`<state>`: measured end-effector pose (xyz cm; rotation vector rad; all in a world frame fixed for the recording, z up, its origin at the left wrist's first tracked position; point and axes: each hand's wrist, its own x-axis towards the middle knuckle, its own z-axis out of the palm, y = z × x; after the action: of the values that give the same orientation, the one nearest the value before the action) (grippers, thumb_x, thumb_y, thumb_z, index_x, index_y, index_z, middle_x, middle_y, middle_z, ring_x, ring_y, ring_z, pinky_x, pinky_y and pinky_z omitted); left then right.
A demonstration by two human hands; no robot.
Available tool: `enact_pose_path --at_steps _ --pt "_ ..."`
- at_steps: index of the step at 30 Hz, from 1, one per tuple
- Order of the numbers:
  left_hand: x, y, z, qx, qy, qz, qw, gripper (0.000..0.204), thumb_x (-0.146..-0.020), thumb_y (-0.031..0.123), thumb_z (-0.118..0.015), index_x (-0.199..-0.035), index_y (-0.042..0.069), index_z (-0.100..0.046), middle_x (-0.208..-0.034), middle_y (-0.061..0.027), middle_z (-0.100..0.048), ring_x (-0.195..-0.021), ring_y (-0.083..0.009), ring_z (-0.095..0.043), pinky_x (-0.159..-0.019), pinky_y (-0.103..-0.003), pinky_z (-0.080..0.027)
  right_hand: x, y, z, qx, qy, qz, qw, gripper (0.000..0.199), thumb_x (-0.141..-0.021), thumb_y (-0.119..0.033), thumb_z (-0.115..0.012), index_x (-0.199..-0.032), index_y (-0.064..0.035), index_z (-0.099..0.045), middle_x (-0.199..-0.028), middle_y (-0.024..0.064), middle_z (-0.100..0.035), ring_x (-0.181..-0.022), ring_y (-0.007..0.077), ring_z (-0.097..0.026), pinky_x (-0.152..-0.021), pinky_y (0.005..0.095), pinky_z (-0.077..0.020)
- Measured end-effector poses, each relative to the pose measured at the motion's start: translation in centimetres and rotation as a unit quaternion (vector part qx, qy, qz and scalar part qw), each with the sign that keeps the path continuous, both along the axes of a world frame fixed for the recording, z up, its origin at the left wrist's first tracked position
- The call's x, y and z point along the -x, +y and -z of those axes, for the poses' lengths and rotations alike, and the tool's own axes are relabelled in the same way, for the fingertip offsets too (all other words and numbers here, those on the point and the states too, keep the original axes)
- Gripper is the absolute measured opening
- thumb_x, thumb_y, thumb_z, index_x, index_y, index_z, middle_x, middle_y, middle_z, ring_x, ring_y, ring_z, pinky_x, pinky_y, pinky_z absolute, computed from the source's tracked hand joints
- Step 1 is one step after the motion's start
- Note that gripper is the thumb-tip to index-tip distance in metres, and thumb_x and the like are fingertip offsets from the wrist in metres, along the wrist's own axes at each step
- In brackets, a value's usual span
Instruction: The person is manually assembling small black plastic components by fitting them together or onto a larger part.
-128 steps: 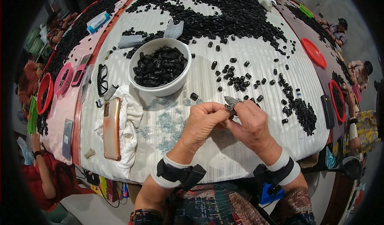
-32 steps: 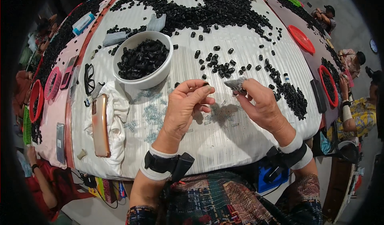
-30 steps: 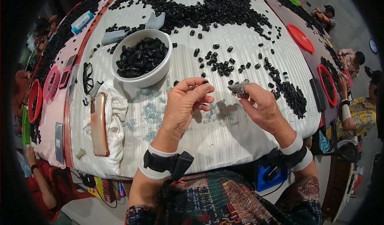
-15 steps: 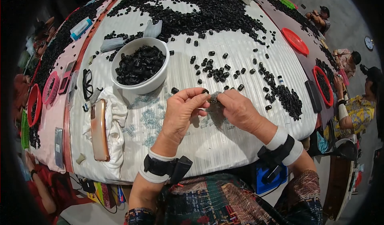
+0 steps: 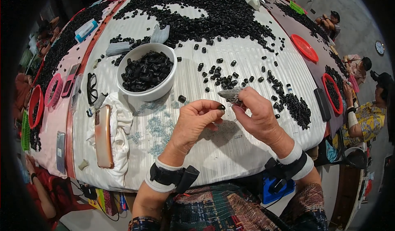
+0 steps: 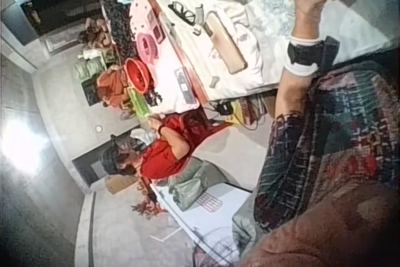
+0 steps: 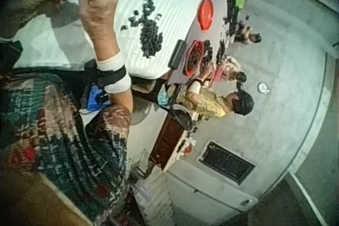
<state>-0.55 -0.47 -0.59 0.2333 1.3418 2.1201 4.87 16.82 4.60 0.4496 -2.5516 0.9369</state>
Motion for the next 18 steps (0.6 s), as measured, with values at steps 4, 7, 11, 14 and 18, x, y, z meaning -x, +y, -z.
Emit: enact_pose_path --at_steps 4,7,11,14,18 --pt "-0.3 0.1 -0.3 0.023 0.031 -0.008 0.999 0.018 -0.080 0.007 -0.069 -0.095 -0.001 -0.064 -0.080 -0.0057 -0.066 -0.070 -0.0106 -0.063 -0.057 -0.021 -0.050 0.2 -0.7 0.0 -0.072 0.033 -0.026 0.996 0.023 -0.071 0.009 -0.055 -0.093 0.0006 -0.053 -0.079 0.0126 -0.050 -0.068 0.0282 -0.056 -0.058 0.0350 -0.0469" --pt "-0.4 0.2 -0.5 0.044 0.055 -0.001 0.998 0.015 -0.080 0.005 -0.068 -0.093 -0.001 -0.064 -0.079 -0.0050 -0.065 -0.068 -0.0094 -0.061 -0.056 -0.021 -0.048 0.2 -0.9 -0.2 -0.132 0.026 -0.031 0.990 0.024 -0.071 0.008 -0.055 -0.094 -0.0002 -0.054 -0.077 0.0125 -0.048 -0.066 0.0294 -0.055 -0.058 0.0364 -0.0472" --pt "-0.2 0.1 -0.2 0.063 0.076 -0.001 0.995 0.012 -0.080 0.004 -0.067 -0.090 -0.001 -0.064 -0.078 -0.0042 -0.065 -0.066 -0.0088 -0.059 -0.055 -0.021 -0.047 0.4 -1.2 0.0 -0.143 0.023 -0.042 0.989 0.025 -0.071 0.007 -0.056 -0.095 -0.0005 -0.054 -0.075 0.0129 -0.046 -0.065 0.0297 -0.055 -0.057 0.0371 -0.0468" --pt "-0.2 0.1 -0.2 0.068 0.050 -0.004 0.996 0.012 -0.079 0.006 -0.069 -0.089 0.000 -0.064 -0.078 -0.0038 -0.065 -0.067 -0.0089 -0.059 -0.054 -0.021 -0.046 0.3 -1.3 -0.2 -0.111 0.016 -0.048 0.993 0.024 -0.073 0.007 -0.055 -0.096 -0.0006 -0.053 -0.076 0.0130 -0.047 -0.065 0.0296 -0.055 -0.056 0.0375 -0.0466" --pt "-0.2 0.1 -0.6 0.050 0.049 -0.004 0.998 0.014 -0.078 0.007 -0.070 -0.089 0.000 -0.065 -0.077 -0.0041 -0.065 -0.068 -0.0094 -0.059 -0.055 -0.022 -0.047 0.3 -1.1 -0.2 -0.037 0.001 -0.022 0.999 0.022 -0.072 0.008 -0.055 -0.093 -0.0004 -0.054 -0.078 0.0141 -0.052 -0.067 0.0301 -0.056 -0.057 0.0359 -0.0464"
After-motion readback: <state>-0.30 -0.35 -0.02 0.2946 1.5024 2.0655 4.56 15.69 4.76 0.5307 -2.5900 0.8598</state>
